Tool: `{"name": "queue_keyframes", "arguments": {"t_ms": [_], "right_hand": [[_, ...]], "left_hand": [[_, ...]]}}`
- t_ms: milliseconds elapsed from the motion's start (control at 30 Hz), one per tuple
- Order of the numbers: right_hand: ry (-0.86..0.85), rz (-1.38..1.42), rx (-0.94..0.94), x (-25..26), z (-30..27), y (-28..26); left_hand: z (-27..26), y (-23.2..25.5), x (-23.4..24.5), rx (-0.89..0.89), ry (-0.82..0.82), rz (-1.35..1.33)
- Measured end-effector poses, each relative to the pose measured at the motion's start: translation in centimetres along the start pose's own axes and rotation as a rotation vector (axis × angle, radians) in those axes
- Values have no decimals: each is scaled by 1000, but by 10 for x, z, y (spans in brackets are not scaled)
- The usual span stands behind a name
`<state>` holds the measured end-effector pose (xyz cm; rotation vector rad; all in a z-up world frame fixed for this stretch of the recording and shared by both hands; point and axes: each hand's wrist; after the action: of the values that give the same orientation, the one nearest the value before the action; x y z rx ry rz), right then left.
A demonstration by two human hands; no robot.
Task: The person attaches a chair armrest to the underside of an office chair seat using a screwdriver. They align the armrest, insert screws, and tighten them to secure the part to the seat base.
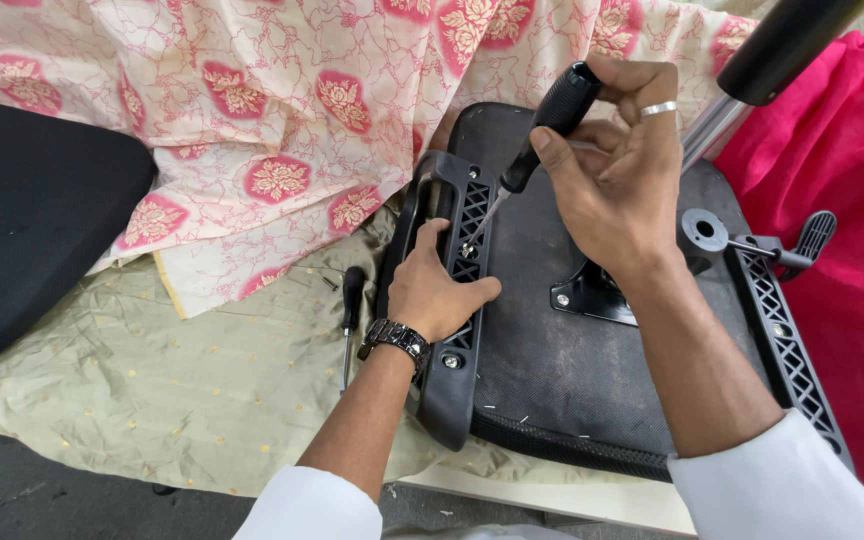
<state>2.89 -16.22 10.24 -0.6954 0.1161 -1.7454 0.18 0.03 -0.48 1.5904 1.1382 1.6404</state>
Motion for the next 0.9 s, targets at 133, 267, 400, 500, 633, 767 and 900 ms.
{"name": "queue_keyframes", "arguments": {"t_ms": [133,267,400,500,633,767,900], "right_hand": [[-4,-112,41,3,-2,1],[-41,88,58,4,0,5],[-10,-136,120,-2,4,10],[-59,18,155,-5,8,9],[-76,-15,129,-4,12,1],[-45,-42,53,-5,15,-4],[-101,179,35,1,15,1]], "left_hand": [[1,-2,-1,-33,15,7],[2,-5,-4,-71,46,-4],[0,-9,-11,-292,283,68],[1,-11,-12,-277,277,59],[2,-8,-14,-215,289,11],[1,-4,-10,-217,308,16],[-3,-1,-8,-85,255,-5]]}}
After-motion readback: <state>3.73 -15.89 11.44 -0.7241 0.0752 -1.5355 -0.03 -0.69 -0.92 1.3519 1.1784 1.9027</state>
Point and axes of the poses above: each hand's wrist, its own z-axis towards the middle knuckle, its own x-axis out of the back of the hand, y = z × x, and after that the axes turned 4 degrees about x, right-handed
